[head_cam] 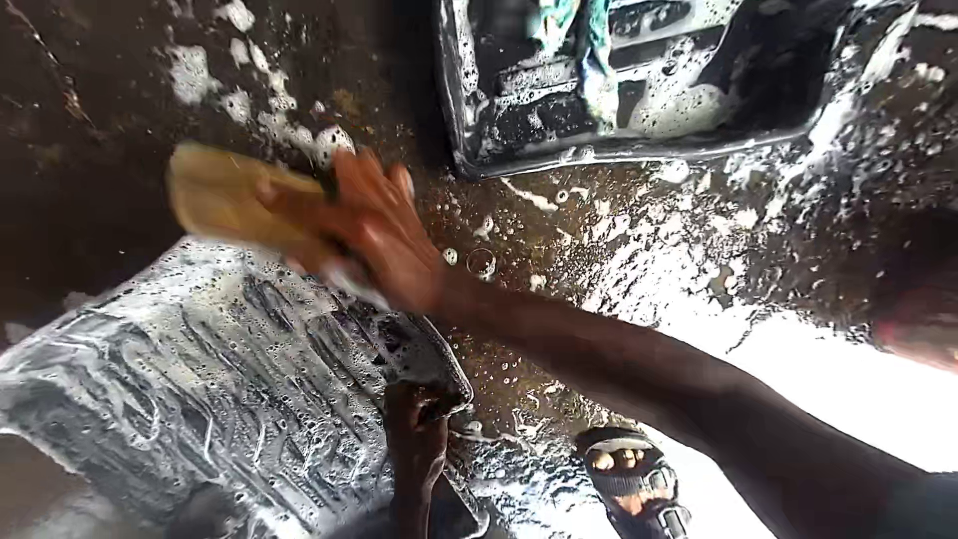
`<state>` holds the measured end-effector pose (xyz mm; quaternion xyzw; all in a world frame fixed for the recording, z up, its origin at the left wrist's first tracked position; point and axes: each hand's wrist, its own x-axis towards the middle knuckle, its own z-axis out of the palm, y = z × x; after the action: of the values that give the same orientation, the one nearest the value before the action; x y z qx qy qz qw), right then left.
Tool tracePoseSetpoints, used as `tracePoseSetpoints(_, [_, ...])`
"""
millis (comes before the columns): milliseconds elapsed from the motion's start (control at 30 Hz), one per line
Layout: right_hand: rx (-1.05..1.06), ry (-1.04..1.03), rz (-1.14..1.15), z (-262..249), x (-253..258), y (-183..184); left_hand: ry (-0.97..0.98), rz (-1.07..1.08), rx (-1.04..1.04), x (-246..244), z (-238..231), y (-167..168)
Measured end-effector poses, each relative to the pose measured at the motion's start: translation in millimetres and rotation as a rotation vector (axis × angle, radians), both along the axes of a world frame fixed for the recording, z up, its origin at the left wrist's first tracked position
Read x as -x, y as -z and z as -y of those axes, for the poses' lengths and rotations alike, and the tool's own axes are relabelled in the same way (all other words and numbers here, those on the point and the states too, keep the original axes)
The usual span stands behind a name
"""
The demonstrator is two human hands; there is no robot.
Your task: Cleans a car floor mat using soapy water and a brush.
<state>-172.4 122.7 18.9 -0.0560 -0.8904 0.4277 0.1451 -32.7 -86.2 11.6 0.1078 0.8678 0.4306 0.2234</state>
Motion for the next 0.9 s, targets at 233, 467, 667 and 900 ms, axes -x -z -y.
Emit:
tracePoseSetpoints(233, [-0.219, -0.073, 0.055, 17.3, -110.8, -5.1, 0.022, -0.013, -0.004, -5.5, 3.3, -0.3])
tracePoseSetpoints(467, [-0.152, -0.115, 0.028, 10.0, -60.2, -9.2, 0.036, -0.023, -0.033, -1.2, 2.1, 3.9])
tracePoseSetpoints(667, [-0.297, -0.018, 0.032, 5.7, -60.2, 6.9, 0.102, -0.075, -0.064, -1.0, 2.9, 7.1])
tracePoseSetpoints(900, [-0.146, -0.074, 0.089, 7.1, -89.8, -7.2, -0.005, -0.035, -0.112, -1.8, 0.3, 12.6])
